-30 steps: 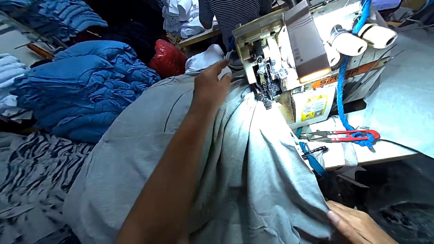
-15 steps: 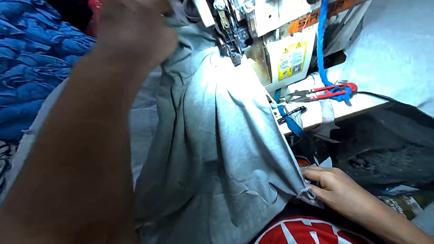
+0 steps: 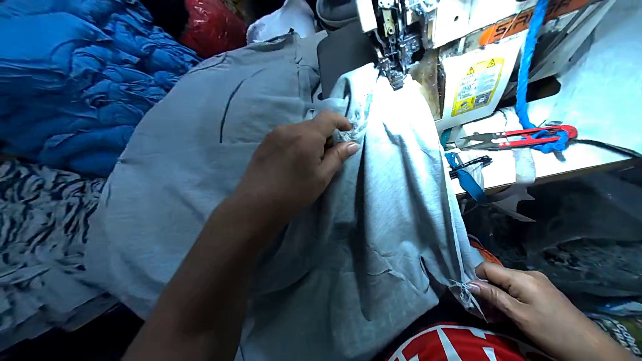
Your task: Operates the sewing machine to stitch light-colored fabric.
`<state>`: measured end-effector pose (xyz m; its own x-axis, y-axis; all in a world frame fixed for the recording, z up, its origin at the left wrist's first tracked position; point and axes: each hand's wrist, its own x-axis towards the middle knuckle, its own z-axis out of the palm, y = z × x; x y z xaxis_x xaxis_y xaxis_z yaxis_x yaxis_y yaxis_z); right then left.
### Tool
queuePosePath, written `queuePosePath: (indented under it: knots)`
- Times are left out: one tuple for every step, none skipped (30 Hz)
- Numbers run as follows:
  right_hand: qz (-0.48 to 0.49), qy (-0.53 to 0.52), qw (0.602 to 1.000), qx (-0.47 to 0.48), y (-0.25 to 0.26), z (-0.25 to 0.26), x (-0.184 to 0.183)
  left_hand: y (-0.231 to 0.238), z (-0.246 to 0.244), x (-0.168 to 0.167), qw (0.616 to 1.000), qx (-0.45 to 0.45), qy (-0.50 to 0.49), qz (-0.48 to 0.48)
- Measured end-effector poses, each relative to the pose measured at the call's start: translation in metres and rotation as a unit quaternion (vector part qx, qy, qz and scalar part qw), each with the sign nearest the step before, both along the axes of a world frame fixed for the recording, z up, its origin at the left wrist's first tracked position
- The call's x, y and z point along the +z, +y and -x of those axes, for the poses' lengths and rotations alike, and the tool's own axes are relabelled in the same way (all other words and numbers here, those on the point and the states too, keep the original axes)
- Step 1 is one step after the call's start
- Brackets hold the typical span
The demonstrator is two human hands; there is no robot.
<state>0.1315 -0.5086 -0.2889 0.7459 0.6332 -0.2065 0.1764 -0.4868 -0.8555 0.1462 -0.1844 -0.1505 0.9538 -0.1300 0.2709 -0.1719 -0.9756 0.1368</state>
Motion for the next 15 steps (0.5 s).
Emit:
queuePosePath:
  knots:
    - [-0.011,0.049,0.999,-0.013,0.001,0.001,0.001,0.0,-0.001,-0.003,1.0,-0.005,-0.009,0.012]
    - [-0.025,0.094,0.995,-0.027,0.001,0.001,0.001,-0.002,-0.001,-0.005,1.0,-0.014,-0.017,0.021]
    - [-0.041,0.129,0.99,-0.04,0.001,0.002,0.001,-0.004,-0.002,-0.007,0.999,-0.022,-0.025,0.017]
    - [-0.053,0.155,0.985,-0.05,0.001,0.003,0.0,-0.006,-0.003,-0.009,0.999,-0.027,-0.03,0.014]
    - [-0.06,0.167,0.983,-0.054,0.001,0.003,0.0,-0.007,-0.003,-0.01,0.999,-0.031,-0.032,0.004]
    - [-0.063,0.169,0.982,-0.053,0.001,0.003,0.0,-0.007,-0.003,-0.01,0.999,-0.032,-0.032,-0.006]
    - [-0.063,0.166,0.983,-0.05,0.001,0.003,0.0,-0.007,-0.002,-0.008,0.999,-0.029,-0.031,-0.015]
    - [-0.061,0.161,0.984,-0.045,0.001,0.003,0.0,-0.008,-0.001,-0.006,0.999,-0.02,-0.028,-0.021]
    - [-0.062,0.154,0.985,-0.038,0.001,0.004,-0.001,-0.009,0.0,-0.004,0.999,-0.006,-0.02,-0.026]
    - [-0.062,0.14,0.988,-0.029,0.0,0.004,-0.003,-0.009,0.002,-0.002,0.999,0.007,-0.01,-0.038]
    - [-0.06,0.121,0.991,-0.019,0.0,0.004,-0.005,-0.008,0.003,0.0,0.998,0.017,0.001,-0.056]
    - [-0.057,0.103,0.993,-0.006,0.0,0.004,-0.006,-0.008,0.004,0.001,0.996,0.029,0.014,-0.082]
    - [-0.055,0.083,0.995,0.008,0.001,0.004,-0.007,-0.007,0.004,0.004,0.992,0.045,0.03,-0.111]
    - [-0.053,0.063,0.996,0.019,0.001,0.003,-0.008,-0.006,0.003,0.007,0.987,0.056,0.043,-0.144]
    - [-0.055,0.046,0.997,0.026,0.001,0.003,-0.009,-0.004,0.002,0.009,0.983,0.059,0.053,-0.165]
